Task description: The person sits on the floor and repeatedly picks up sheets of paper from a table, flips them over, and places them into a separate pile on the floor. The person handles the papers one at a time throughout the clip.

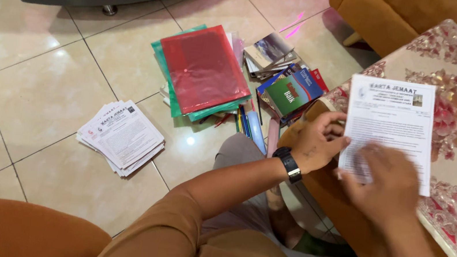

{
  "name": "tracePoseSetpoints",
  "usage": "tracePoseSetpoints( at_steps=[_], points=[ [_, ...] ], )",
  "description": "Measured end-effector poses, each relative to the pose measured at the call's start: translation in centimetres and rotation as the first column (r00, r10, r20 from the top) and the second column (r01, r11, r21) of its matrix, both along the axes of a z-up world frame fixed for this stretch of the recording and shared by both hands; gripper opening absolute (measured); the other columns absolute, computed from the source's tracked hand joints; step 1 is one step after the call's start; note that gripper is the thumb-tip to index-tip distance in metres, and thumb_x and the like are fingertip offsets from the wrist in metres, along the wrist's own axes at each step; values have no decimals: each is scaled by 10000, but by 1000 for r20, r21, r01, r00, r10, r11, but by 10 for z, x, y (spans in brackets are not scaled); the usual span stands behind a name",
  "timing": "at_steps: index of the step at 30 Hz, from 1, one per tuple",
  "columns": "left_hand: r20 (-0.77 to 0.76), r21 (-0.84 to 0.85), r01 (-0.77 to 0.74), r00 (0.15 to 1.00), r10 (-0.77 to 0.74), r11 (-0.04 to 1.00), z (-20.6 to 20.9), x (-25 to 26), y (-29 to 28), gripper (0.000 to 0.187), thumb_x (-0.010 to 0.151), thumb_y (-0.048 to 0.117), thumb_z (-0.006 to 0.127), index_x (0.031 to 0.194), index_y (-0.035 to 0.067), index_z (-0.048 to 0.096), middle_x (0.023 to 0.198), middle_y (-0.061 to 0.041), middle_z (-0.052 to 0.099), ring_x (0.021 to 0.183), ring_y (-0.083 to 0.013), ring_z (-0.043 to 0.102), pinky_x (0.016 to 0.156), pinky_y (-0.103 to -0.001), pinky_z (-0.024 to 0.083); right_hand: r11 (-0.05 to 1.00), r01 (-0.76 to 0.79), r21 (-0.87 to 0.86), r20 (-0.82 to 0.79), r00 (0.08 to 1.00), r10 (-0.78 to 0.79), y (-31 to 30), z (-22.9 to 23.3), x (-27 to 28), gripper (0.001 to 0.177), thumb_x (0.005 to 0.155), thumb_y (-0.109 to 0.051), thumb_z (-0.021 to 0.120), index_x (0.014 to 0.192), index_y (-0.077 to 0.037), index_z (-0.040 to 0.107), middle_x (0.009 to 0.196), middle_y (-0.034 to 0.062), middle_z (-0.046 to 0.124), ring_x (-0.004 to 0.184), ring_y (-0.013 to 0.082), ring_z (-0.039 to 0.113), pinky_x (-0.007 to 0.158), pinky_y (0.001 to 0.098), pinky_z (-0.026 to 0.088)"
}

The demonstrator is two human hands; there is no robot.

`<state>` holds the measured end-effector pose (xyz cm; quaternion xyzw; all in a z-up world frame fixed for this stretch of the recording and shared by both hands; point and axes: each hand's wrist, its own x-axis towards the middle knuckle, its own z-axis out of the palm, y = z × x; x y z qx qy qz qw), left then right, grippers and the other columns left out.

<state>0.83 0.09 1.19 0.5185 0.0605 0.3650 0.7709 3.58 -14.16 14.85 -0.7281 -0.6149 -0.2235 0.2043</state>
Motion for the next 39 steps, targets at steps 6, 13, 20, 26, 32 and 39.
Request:
tracePoseSetpoints(
  at_steps=[6, 13, 20, 26, 32, 39],
  points=[
    [87, 327, -80, 995, 54, 941, 58, 69, 19, 420, 1007, 104, 672, 1414, 86, 571, 1044, -62, 723, 971, -131, 708, 887, -287, 591, 952, 226, 207, -338, 930, -147, -7, 21, 132, 394, 1077, -191, 625, 1373, 60, 555, 1255, 191, 668, 1131, 278, 663, 955, 385, 525],
    [-41, 532, -274, 937, 348, 801, 72, 154, 38, 455, 950, 107, 648, 1401, 150, 613, 1235, -150, 728, 1071, -275, 728, 925, -357, 581, 825, 246, 509, -722, 645, 253, -2, -30, 227, 499, 1003, 72, 581, 1499, 35, 610, 1359, 88, 709, 1198, 152, 689, 1037, 260, 543],
    [-267, 730, -111, 862, 431, 675, 27, 181, 47, 519, 892, 123, 662, 1404, 104, 572, 1159, -199, 725, 1052, -346, 711, 942, -404, 569, 843, 357, 403, -657, 754, -6, -5, -57, 220, 470, 927, 111, 568, 1380, 25, 657, 1223, 91, 737, 1069, 140, 703, 953, 262, 564],
    [-270, 740, -91, 867, 419, 666, 42, 172, 48, 395, 865, 46, 629, 1257, 78, 658, 1102, -199, 745, 1059, -370, 703, 930, -428, 562, 801, 363, 476, -674, 736, 68, 0, -40, 201, 423, 990, 84, 545, 1406, 26, 600, 1204, 68, 722, 1031, 107, 682, 909, 251, 556],
    [-253, 626, -142, 893, 372, 767, 50, 168, 46, 462, 814, -6, 704, 1262, 30, 597, 1129, -173, 728, 1054, -288, 714, 892, -367, 559, 767, 364, 528, -698, 701, 148, 0, -30, 193, 365, 1029, 80, 538, 1384, 6, 574, 1169, 68, 715, 1033, 109, 671, 927, 255, 545],
    [-198, 457, -124, 951, 237, 881, 46, 173, 49, 421, 843, -42, 685, 1252, 5, 594, 1162, -127, 736, 1017, -197, 737, 875, -296, 590, 779, 300, 550, -621, 771, 141, -3, -32, 200, 338, 1049, 78, 510, 1378, 14, 557, 1193, 95, 707, 1080, 135, 694, 973, 276, 584]
  ],
)
